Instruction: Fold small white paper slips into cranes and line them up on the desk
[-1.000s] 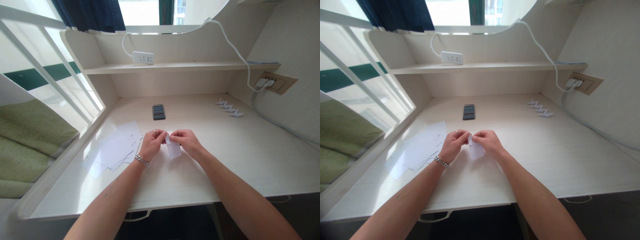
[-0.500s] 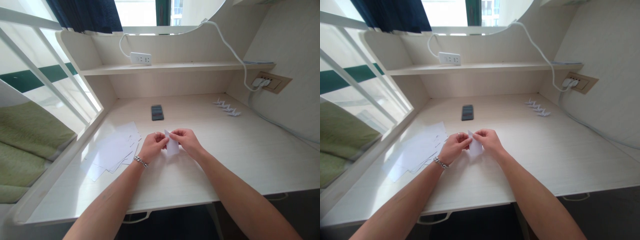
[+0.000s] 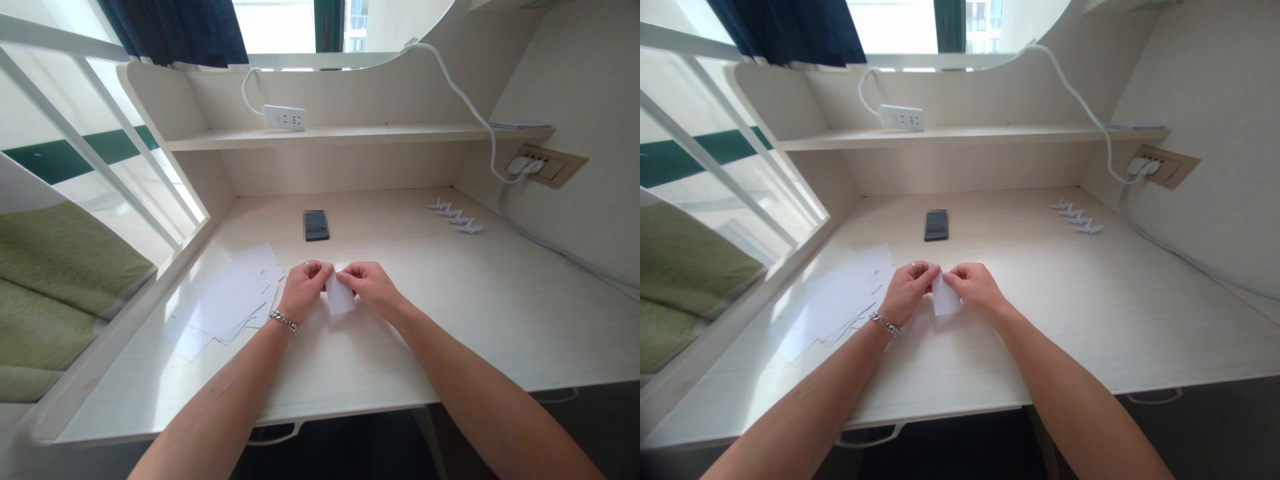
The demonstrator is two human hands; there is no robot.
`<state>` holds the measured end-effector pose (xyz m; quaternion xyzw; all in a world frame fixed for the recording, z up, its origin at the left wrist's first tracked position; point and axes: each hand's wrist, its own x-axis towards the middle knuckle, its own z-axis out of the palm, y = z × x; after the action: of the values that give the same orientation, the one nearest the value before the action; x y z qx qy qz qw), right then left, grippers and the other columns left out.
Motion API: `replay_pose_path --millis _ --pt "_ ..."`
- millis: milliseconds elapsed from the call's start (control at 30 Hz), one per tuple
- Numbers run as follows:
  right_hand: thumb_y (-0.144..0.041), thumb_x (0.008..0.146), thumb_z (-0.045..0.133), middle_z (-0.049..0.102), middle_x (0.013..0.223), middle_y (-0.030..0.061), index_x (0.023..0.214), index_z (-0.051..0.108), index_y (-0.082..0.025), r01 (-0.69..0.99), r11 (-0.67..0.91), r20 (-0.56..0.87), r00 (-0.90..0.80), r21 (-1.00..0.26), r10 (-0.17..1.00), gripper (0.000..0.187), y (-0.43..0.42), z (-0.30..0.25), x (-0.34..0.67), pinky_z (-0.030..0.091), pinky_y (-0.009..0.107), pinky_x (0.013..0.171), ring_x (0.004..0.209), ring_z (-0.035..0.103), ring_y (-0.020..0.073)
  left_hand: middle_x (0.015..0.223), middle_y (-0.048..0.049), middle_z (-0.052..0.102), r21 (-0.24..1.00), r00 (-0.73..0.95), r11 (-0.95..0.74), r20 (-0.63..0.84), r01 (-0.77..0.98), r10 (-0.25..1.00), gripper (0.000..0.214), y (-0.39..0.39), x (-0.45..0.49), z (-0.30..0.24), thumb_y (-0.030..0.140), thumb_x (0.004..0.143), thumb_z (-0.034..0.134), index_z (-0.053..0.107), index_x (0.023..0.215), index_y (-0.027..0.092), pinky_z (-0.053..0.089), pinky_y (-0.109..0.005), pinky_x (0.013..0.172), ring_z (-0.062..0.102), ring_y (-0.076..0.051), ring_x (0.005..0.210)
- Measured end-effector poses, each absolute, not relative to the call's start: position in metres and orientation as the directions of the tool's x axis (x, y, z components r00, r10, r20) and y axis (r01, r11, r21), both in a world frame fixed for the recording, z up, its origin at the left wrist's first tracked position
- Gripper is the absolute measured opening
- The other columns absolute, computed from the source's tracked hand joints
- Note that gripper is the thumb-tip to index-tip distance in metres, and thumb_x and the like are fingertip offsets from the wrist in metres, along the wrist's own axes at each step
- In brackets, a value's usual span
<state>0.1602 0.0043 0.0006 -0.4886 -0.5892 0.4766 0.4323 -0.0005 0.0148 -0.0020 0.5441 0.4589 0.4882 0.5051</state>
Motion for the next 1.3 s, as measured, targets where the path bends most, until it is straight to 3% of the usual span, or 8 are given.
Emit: replay_pose_path --millis 333,567,767,1033,1200,1300 --pt "-0.040 0.071 0.068 0.059 0.062 0.0015 0.065 0.064 -0.015 0.006 -0.046 -0.046 -0.199 -0.999 0.979 0.026 0.001 0.011 0.161 0.043 0.028 0.058 0.059 0.052 0.0127 0.060 0.0006 0.060 0.991 -0.047 -0.137 0.137 0.012 0.989 0.034 0.015 -0.003 0.002 0.046 0.071 0.073 0.062 0.070 0.014 0.043 -0.023 0.052 0.052 -0.011 0.055" --pt "-0.042 0.074 0.064 0.063 0.069 0.0040 0.072 0.066 -0.015 0.025 -0.042 -0.045 -0.150 -0.999 0.988 0.027 0.003 0.012 0.165 0.042 0.026 0.057 0.065 0.058 0.0154 0.063 -0.0011 0.063 0.977 -0.047 -0.193 0.197 0.090 0.979 0.033 0.012 -0.001 0.003 0.047 0.073 0.070 0.064 0.072 0.014 0.044 -0.024 0.055 0.055 -0.012 0.057" --pt "-0.043 0.072 0.067 0.060 0.067 0.0007 0.070 0.064 -0.016 0.027 0.049 0.043 -0.187 -0.998 0.981 0.027 0.004 0.005 0.159 0.042 0.027 0.058 0.062 0.053 0.0136 0.061 -0.0010 0.062 0.968 0.057 -0.192 0.185 0.162 0.981 0.031 0.007 0.004 0.004 0.045 0.074 0.070 0.065 0.068 0.014 0.042 -0.023 0.053 0.054 -0.012 0.057" --pt "-0.031 0.071 0.066 0.063 0.062 0.0028 0.064 0.062 -0.016 0.027 -0.009 -0.012 -0.137 -1.000 0.991 0.017 0.005 0.011 0.169 0.044 0.028 0.059 0.057 0.057 0.0136 0.064 -0.0011 0.063 0.989 -0.146 -0.145 0.145 0.005 0.979 0.038 0.021 -0.014 0.000 0.050 0.067 0.075 0.065 0.072 0.014 0.048 -0.025 0.056 0.055 -0.012 0.057" --pt "-0.042 0.076 0.064 0.065 0.075 0.0024 0.078 0.064 -0.018 0.026 0.043 0.039 -0.143 -0.999 0.989 0.024 0.005 0.008 0.165 0.043 0.027 0.059 0.068 0.058 0.0151 0.065 -0.0017 0.064 0.991 -0.068 -0.130 0.128 -0.024 0.989 0.038 0.018 -0.007 -0.001 0.049 0.068 0.075 0.064 0.073 0.013 0.051 -0.027 0.059 0.058 -0.013 0.060" --pt "-0.044 0.074 0.065 0.062 0.072 0.0010 0.076 0.063 -0.018 0.021 0.049 0.046 -0.134 -0.999 0.990 0.026 0.007 0.003 0.163 0.042 0.027 0.058 0.066 0.055 0.0149 0.065 -0.0025 0.065 0.994 -0.001 -0.102 0.102 -0.028 0.995 0.036 0.015 -0.004 0.001 0.047 0.068 0.075 0.065 0.074 0.013 0.051 -0.027 0.060 0.059 -0.013 0.059"
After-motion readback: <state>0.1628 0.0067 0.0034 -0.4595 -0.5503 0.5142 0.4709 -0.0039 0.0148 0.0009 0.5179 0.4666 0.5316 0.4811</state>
